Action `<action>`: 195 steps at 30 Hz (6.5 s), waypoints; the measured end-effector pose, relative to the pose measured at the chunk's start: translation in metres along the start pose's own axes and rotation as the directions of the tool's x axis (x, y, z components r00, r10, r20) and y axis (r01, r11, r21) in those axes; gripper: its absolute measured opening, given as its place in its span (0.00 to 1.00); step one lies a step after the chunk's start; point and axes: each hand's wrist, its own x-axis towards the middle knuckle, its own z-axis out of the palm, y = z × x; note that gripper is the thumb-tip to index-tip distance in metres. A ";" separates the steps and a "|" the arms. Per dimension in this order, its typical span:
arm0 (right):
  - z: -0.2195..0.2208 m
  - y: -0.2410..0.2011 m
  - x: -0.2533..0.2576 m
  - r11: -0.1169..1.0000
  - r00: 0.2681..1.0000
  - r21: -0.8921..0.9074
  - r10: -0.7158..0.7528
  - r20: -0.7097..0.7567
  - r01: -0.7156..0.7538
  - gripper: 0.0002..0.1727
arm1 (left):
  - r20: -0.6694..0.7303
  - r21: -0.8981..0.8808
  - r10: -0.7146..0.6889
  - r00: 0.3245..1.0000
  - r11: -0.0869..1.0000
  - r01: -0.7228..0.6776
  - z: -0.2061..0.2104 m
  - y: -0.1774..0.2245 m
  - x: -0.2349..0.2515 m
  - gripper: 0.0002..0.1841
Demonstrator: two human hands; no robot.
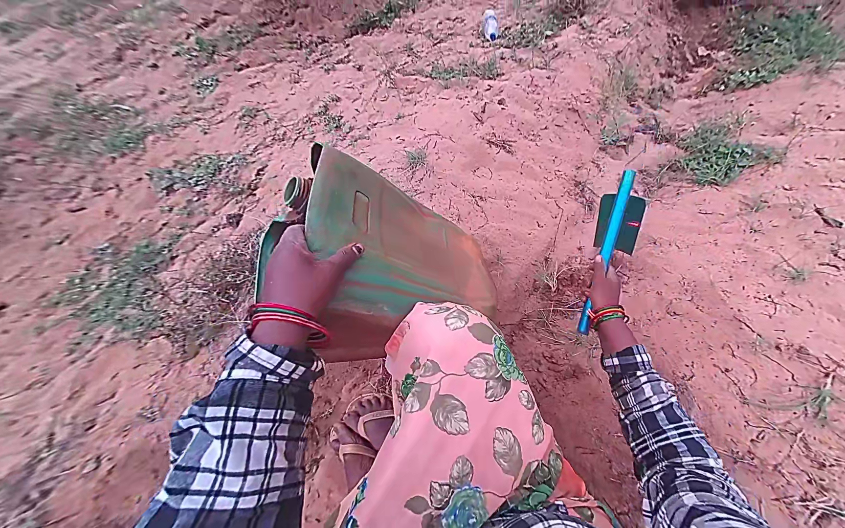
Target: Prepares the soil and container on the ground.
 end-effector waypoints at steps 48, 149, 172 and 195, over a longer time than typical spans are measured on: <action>0.121 0.023 -0.026 0.970 0.940 0.213 0.036 0.340 -0.115 0.23 | -0.080 0.606 0.144 0.986 0.792 -0.067 -0.006 -0.075 0.021 0.25; 0.077 0.035 -0.111 0.877 0.733 -0.475 0.278 0.621 0.070 0.27 | -0.488 0.331 0.495 0.719 0.867 -0.372 0.025 -0.136 -0.027 0.32; 0.027 0.112 -0.092 0.802 0.846 -0.596 0.307 0.436 0.016 0.30 | -0.236 0.019 0.688 0.686 0.709 -0.704 0.064 -0.029 -0.077 0.24; -0.022 0.064 -0.029 0.288 0.766 -0.894 0.464 0.444 0.344 0.27 | 0.550 0.081 -0.424 0.719 0.885 0.459 0.138 -0.409 -0.170 0.24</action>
